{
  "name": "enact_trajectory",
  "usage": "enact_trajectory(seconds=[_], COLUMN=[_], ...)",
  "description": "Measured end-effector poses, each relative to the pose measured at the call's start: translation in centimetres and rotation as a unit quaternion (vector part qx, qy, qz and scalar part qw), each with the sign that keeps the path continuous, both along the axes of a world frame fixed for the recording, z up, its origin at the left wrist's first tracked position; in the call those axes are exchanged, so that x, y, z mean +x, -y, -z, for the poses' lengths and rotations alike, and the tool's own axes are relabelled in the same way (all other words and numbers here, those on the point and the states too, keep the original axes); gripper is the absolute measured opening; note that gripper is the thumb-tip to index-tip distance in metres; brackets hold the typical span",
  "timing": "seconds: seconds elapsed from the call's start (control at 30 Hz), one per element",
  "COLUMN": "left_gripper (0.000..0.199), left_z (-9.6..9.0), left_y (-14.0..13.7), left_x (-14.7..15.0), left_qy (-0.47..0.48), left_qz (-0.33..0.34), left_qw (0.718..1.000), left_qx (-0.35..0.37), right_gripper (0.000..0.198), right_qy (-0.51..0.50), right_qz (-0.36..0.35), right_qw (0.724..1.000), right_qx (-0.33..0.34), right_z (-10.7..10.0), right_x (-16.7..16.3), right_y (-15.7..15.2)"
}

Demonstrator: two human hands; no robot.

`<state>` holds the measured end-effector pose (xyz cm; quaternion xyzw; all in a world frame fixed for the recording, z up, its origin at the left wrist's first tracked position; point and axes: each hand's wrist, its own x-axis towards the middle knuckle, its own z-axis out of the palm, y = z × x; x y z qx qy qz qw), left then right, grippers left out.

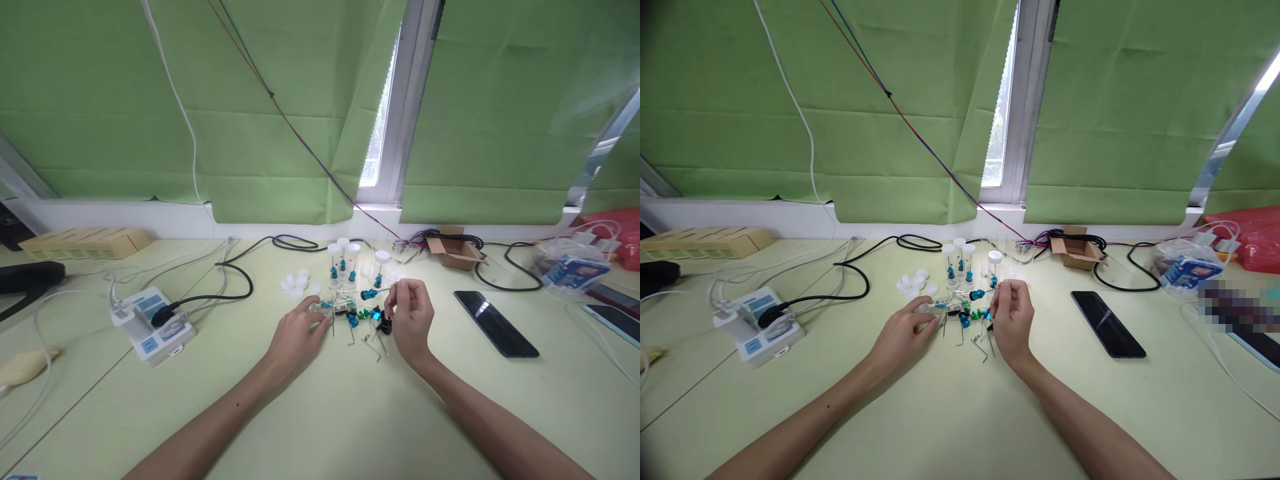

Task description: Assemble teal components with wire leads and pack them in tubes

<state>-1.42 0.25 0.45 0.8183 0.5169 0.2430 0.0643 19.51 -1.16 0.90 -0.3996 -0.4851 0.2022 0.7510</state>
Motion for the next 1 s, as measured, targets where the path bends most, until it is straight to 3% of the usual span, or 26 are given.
enact_trajectory(seconds=[0.33, 0.67, 1.0], left_gripper=[0.043, 0.040, 0.042], left_z=[0.0, -0.3, -0.2], left_y=[0.2, 0.0, -0.1], left_x=[0.1, 0.1, 0.0], left_qy=[0.052, 0.067, 0.078], left_qz=[0.021, 0.005, 0.001], left_qw=[0.998, 0.998, 0.997], left_qx=[0.009, 0.009, 0.012], right_gripper=[0.024, 0.015, 0.013], right_qy=[-0.059, -0.190, -0.270], right_qz=[-0.145, -0.289, -0.358], right_qw=[0.984, 0.930, 0.873], right_qx=[-0.084, -0.129, -0.193], right_z=[0.3, 0.2, 0.0], right_x=[-0.3, 0.0, 0.1], right_y=[-0.2, -0.8, -1.1])
